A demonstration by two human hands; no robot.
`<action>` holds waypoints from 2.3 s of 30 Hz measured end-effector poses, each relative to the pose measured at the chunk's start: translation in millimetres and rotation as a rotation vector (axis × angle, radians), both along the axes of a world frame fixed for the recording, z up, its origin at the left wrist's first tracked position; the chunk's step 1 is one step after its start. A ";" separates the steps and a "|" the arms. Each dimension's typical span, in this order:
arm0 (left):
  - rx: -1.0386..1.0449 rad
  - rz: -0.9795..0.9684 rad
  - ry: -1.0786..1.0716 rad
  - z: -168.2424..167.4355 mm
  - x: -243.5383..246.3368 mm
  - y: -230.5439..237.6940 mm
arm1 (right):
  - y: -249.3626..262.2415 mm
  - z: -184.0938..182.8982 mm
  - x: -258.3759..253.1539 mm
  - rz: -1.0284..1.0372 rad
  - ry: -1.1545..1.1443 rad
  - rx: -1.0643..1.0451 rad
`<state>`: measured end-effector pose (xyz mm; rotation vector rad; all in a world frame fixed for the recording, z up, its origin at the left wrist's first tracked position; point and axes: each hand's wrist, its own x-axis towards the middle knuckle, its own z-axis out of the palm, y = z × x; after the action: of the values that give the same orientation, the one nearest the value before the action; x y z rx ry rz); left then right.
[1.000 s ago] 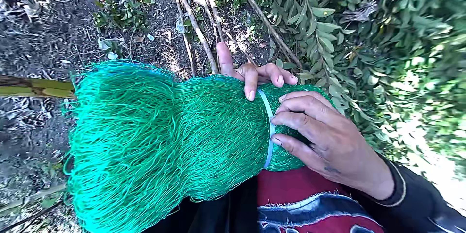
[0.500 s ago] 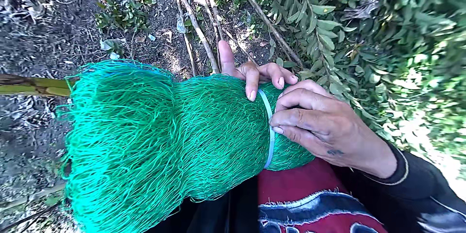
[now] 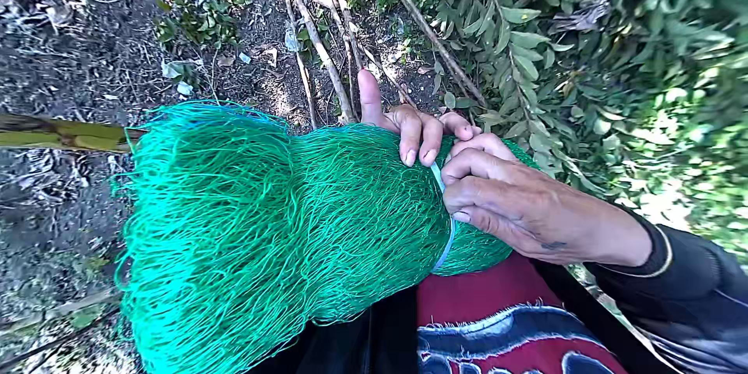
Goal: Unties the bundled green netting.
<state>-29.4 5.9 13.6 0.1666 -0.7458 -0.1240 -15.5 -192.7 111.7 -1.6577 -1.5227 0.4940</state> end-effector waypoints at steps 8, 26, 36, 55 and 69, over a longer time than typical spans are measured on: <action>-0.041 0.208 0.093 4.1 -3.3 -1.4 | -13.9 2.6 -13.0 -0.242 0.163 -0.007; 0.542 0.202 -0.320 31.3 19.8 37.8 | 2.4 18.5 -53.5 -0.684 0.568 -0.188; 0.661 0.237 -0.365 42.7 18.2 45.2 | 7.5 29.4 -51.2 -0.655 0.831 -0.242; 0.910 0.326 -0.223 40.9 10.2 66.5 | 21.2 11.1 -41.2 -0.657 0.500 -0.361; 0.990 0.373 -0.211 43.0 5.6 67.3 | 24.1 14.2 -51.1 -0.680 0.131 -0.441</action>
<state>-23.8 73.2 56.7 1.2700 -0.7970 -0.1113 -66.6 -168.6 125.9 -2.2874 -0.7001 0.5646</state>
